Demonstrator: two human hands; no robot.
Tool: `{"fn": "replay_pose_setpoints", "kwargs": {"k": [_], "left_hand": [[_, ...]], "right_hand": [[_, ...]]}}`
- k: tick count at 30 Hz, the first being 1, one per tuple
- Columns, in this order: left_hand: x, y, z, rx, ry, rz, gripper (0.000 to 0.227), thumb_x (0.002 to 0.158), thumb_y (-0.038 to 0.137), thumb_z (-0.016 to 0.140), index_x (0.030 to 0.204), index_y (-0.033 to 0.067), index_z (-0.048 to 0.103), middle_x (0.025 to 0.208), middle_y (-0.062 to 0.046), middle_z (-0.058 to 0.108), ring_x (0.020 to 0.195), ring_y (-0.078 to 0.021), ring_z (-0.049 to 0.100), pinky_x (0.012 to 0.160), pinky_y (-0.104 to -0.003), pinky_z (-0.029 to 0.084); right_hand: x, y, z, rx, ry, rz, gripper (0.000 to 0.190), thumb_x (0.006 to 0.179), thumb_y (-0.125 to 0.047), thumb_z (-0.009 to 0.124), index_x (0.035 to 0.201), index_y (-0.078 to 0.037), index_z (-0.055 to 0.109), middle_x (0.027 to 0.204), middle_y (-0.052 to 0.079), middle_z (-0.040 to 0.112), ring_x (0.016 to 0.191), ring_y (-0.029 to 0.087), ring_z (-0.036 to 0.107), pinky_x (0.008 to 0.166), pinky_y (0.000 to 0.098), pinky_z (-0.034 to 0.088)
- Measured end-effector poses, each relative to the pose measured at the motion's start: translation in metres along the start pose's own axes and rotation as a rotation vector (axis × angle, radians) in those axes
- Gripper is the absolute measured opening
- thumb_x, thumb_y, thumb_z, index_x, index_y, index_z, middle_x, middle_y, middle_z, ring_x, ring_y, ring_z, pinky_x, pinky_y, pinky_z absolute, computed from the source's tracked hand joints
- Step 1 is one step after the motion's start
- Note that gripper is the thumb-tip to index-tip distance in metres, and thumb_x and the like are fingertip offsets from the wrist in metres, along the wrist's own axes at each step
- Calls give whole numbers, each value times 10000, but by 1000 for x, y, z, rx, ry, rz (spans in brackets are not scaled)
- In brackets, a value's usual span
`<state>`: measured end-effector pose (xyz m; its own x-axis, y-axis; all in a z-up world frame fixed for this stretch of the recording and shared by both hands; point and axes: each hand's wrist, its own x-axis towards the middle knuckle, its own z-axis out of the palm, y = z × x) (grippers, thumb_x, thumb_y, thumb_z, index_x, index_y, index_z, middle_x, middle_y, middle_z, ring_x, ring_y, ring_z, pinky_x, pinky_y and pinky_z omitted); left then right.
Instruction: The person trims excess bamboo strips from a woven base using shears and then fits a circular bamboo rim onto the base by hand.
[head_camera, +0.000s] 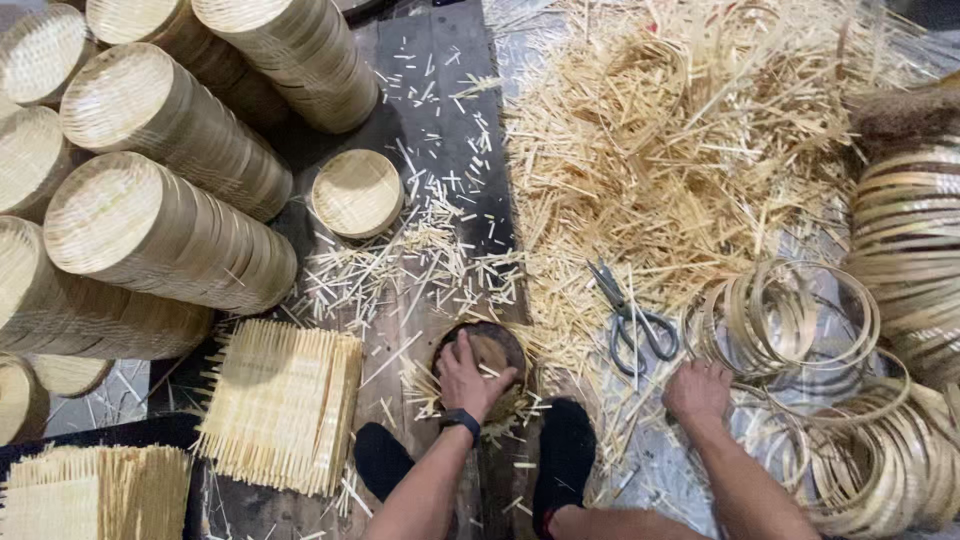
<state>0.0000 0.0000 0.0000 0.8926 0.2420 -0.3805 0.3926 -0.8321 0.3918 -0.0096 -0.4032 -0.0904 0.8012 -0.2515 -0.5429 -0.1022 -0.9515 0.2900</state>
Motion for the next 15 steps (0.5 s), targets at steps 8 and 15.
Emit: {"fn": "replay_pose_setpoints", "kwargs": {"k": [8,15], "left_hand": [[7,12,-31,-20,52,112,1186,541,525,906,1510,116,359,1347,-244,445,1222,-427,449,1035,-514,444],[-8,28,-33,-30,1,145,1121,504,498,877,1490,235,413,1282,-175,472,1169,-363,487,962,-508,504]], "right_hand": [[-3,-63,-48,544,137,4,786,830,-469,777,1398,-8,489,1395,248,482,1296,399,483,1096,488,410],[25,-37,-21,522,98,-70,582,824,-271,801,1300,-23,574,1293,232,617,1233,384,601,1075,478,502]]}}
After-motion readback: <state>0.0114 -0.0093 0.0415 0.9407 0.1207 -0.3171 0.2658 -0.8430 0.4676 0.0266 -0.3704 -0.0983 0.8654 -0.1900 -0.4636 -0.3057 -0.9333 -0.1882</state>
